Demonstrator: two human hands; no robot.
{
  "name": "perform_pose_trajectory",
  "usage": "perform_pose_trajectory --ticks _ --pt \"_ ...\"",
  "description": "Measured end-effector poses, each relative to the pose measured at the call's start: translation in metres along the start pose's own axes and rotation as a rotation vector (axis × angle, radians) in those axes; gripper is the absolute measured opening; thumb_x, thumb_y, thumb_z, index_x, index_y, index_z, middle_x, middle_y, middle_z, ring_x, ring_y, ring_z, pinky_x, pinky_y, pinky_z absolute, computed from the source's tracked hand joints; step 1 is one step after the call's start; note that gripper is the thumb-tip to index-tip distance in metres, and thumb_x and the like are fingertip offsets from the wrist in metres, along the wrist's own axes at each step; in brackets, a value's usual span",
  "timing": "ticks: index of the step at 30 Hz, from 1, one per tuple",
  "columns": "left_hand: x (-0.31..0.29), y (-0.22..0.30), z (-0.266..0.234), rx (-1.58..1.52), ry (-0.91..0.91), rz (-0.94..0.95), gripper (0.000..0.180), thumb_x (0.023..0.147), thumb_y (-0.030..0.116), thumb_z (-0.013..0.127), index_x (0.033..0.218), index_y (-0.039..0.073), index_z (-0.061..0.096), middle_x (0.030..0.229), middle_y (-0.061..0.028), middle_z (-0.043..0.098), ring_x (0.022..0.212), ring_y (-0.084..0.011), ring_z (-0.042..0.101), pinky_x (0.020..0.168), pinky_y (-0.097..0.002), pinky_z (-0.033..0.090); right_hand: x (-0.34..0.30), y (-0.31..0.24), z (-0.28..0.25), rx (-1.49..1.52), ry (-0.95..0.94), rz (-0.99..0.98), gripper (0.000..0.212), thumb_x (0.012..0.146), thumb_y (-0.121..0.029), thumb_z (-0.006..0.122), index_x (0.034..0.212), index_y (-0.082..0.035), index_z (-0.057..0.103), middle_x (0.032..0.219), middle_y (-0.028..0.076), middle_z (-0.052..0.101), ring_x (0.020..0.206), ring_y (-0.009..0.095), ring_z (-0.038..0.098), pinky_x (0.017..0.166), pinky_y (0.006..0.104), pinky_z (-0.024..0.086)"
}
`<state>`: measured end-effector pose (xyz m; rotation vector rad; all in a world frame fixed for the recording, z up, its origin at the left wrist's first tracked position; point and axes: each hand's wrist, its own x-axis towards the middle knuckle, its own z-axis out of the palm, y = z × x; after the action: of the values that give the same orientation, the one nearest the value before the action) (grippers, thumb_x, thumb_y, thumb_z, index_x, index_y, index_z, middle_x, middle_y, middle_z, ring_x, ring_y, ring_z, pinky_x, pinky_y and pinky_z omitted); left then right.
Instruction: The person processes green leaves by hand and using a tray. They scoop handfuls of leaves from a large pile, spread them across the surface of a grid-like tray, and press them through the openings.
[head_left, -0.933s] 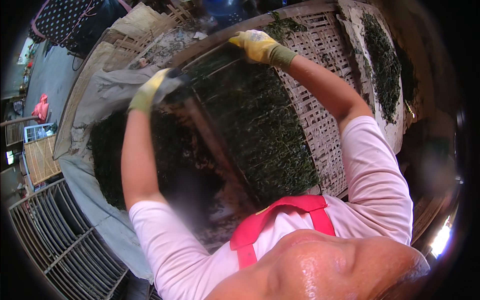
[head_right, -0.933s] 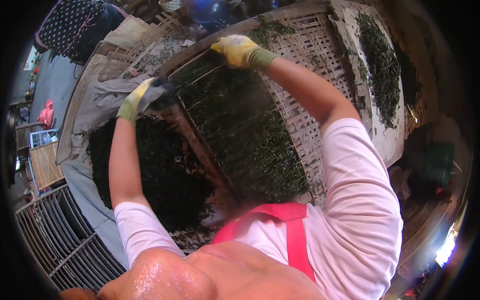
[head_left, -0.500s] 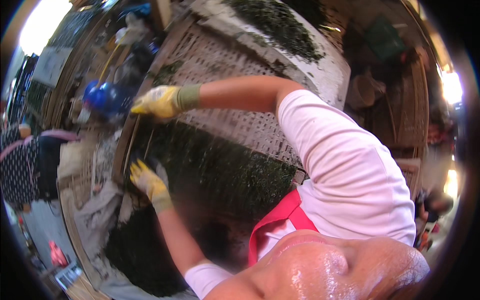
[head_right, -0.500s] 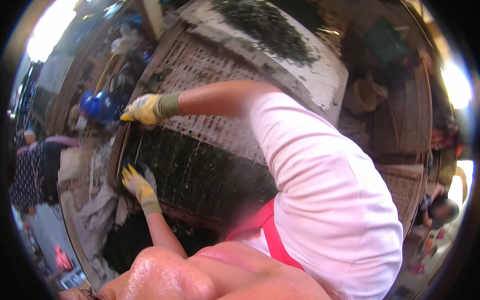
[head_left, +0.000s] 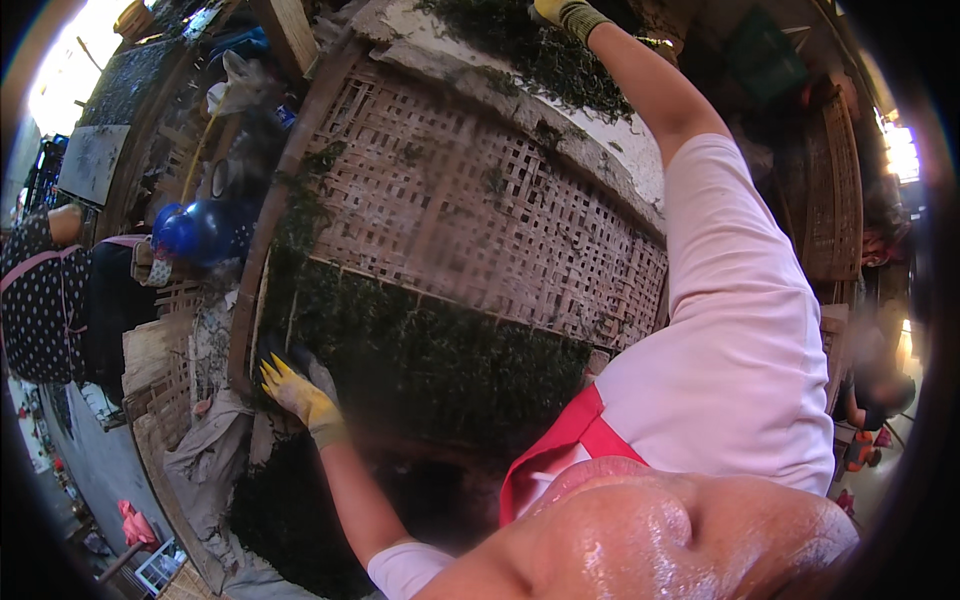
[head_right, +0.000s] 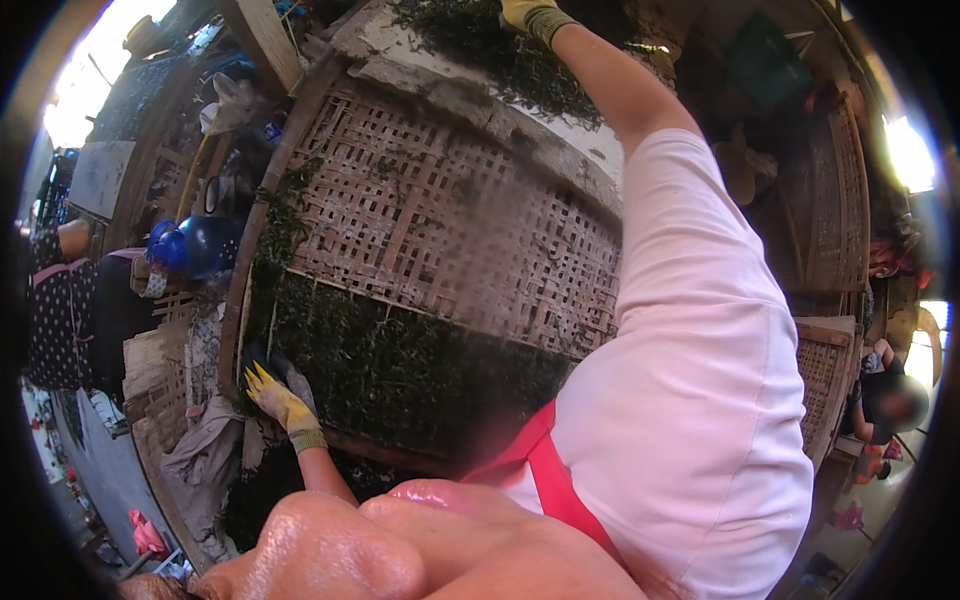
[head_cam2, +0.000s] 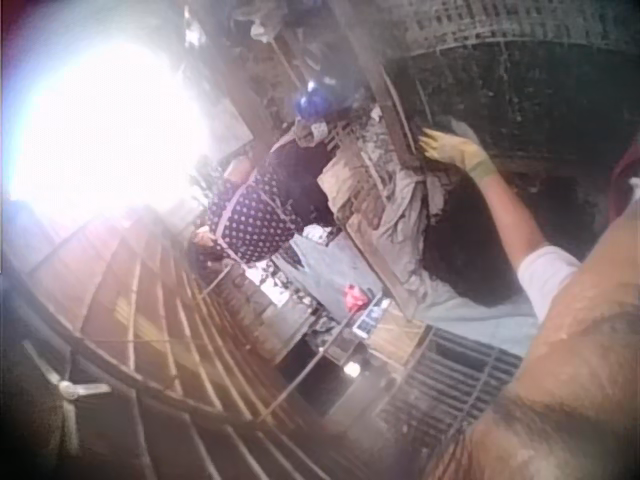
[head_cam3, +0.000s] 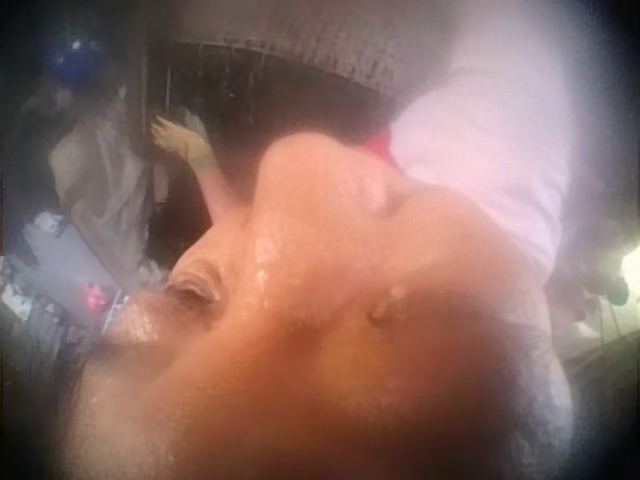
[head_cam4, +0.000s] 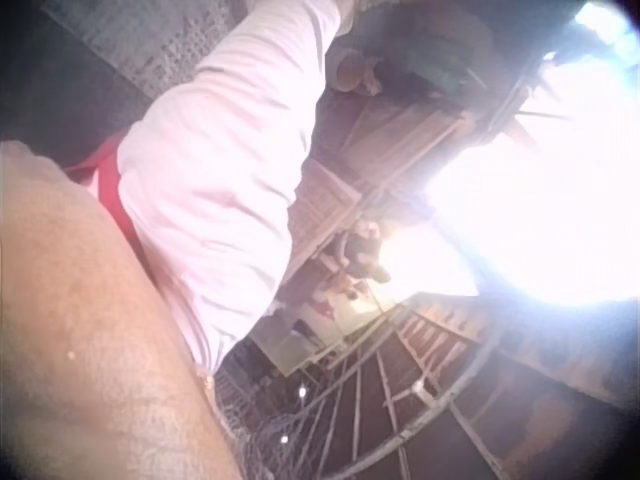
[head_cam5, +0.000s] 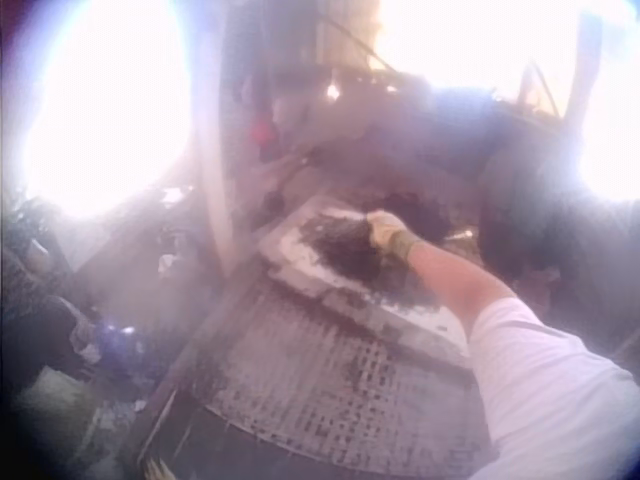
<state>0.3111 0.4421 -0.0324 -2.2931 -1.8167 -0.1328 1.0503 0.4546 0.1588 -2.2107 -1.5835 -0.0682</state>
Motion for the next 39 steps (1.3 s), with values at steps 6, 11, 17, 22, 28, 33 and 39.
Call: perform_pose_trajectory --ticks 6,11,17,22,28,33,39 --pt "0.008 0.006 0.001 0.062 -0.074 -0.002 0.047 0.094 0.010 0.042 0.141 0.008 0.045 0.141 -0.0125 0.049 0.129 -0.0284 0.046 0.109 -0.0406 0.035 -0.048 -0.059 0.090 0.151 -0.288 -0.268 0.052 0.085 -0.001 0.055 0.135 -0.010 0.051 0.136 0.014 0.053 0.114 0.029 0.059 0.103 0.0371 0.044" --pt "0.001 0.001 -0.006 0.039 -0.077 -0.045 0.048 0.094 0.003 0.039 0.141 0.009 0.044 0.143 -0.0131 0.047 0.131 -0.0281 0.045 0.110 -0.0411 0.034 -0.055 -0.049 0.068 0.847 -0.153 0.296 0.022 0.100 -0.012 0.047 0.108 0.002 0.062 0.101 0.010 0.069 0.090 0.017 0.065 0.085 0.0289 0.053" --pt "0.003 -0.003 0.004 0.019 -0.039 -0.007 0.045 0.094 0.006 0.041 0.139 0.006 0.047 0.141 -0.0155 0.048 0.130 -0.0297 0.046 0.110 -0.0418 0.034 -0.101 0.001 0.106 0.589 -0.258 0.009 0.020 0.088 -0.004 0.060 0.108 -0.005 0.064 0.091 -0.001 0.065 0.091 0.011 0.055 0.089 0.0314 0.045" --pt "-0.003 -0.011 0.000 0.012 0.045 0.011 0.045 0.094 0.008 0.041 0.139 0.007 0.046 0.139 -0.0133 0.050 0.128 -0.0292 0.047 0.106 -0.0410 0.038 -0.089 -0.056 0.083 0.859 -0.409 0.025 0.042 0.079 -0.010 0.066 0.120 -0.005 0.059 0.121 0.016 0.060 0.112 0.029 0.057 0.091 0.0413 0.049" --pt "0.005 0.008 -0.011 -0.001 -0.044 0.006 0.046 0.097 0.011 0.038 0.142 0.009 0.043 0.144 -0.0115 0.046 0.133 -0.0272 0.042 0.112 -0.0416 0.031 -0.067 -0.088 0.086 0.240 -0.159 -0.115 0.056 0.081 -0.005 0.058 0.136 -0.012 0.050 0.122 0.020 0.058 0.107 0.031 0.059 0.089 0.0371 0.051" --pt "0.006 0.004 -0.001 -0.020 -0.038 -0.014 0.045 0.097 0.011 0.038 0.142 0.009 0.043 0.143 -0.0112 0.047 0.132 -0.0269 0.043 0.111 -0.0413 0.032 -0.117 -0.112 0.081 0.408 -0.699 -0.042 0.042 0.087 -0.006 0.062 0.129 -0.008 0.055 0.107 0.014 0.066 0.089 0.021 0.064 0.085 0.0333 0.055" --pt "0.010 0.019 -0.013 -0.086 0.086 0.053 0.043 0.093 0.012 0.046 0.136 0.006 0.049 0.138 -0.0129 0.052 0.126 -0.0292 0.049 0.106 -0.0417 0.036 -0.239 -0.059 0.123 0.232 -0.533 -0.150 0.042 0.101 -0.030 0.043 0.134 -0.004 0.052 0.139 0.021 0.048 0.111 0.023 0.060 0.105 0.0339 0.043"
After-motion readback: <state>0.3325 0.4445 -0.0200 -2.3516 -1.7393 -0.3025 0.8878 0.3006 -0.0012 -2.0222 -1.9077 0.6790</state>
